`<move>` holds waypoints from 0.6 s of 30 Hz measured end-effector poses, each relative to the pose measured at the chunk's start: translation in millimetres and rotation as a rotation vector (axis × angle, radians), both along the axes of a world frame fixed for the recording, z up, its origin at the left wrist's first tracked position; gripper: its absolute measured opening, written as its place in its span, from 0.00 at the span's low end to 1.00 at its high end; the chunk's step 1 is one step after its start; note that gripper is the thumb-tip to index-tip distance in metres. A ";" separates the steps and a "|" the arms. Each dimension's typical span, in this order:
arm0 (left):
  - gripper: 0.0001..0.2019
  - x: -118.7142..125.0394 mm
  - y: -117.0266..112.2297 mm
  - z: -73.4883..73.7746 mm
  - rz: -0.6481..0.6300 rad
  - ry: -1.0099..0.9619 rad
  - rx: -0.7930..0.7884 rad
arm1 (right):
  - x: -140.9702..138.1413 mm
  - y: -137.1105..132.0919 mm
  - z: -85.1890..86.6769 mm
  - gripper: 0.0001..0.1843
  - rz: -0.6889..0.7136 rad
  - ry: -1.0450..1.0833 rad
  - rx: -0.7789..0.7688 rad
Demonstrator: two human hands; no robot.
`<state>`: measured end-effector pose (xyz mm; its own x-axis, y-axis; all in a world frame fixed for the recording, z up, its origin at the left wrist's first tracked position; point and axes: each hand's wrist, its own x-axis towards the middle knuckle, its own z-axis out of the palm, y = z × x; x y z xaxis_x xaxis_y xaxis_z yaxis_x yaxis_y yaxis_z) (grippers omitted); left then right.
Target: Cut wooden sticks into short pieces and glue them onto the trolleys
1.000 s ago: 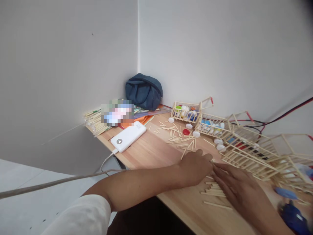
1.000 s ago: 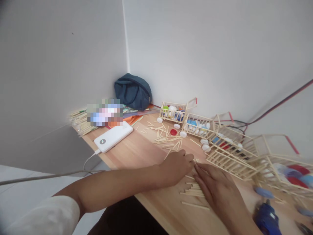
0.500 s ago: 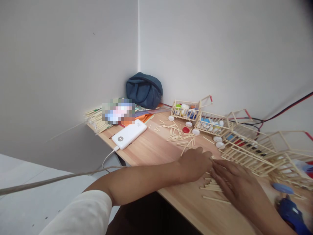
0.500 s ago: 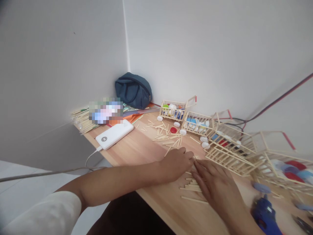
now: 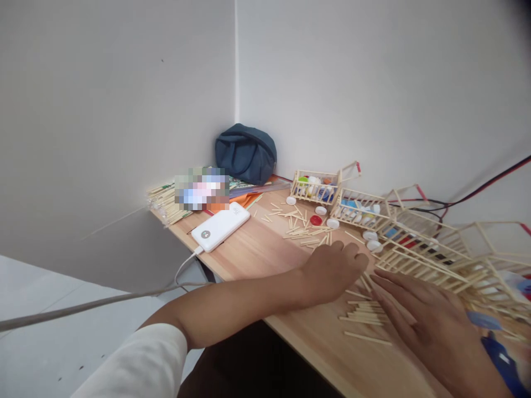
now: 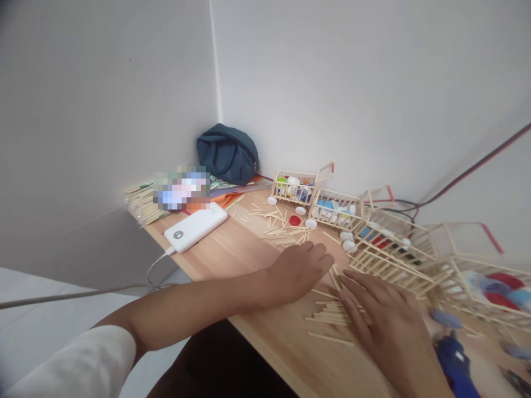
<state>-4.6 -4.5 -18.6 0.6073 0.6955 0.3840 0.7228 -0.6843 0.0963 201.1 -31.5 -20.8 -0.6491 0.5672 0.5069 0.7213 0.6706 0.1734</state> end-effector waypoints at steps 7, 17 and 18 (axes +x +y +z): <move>0.10 -37.1 -12.4 41.8 0.186 -0.183 0.009 | -0.8 -10.9 0.1 0.15 -0.054 0.136 -0.006; 0.28 -228.8 0.8 55.9 0.876 -0.305 0.123 | -0.1 -12.7 -3.8 0.13 -0.034 0.257 -0.012; 0.31 -245.1 1.8 52.4 0.955 -0.258 0.127 | 0.7 -13.1 -4.4 0.14 -0.035 0.266 -0.019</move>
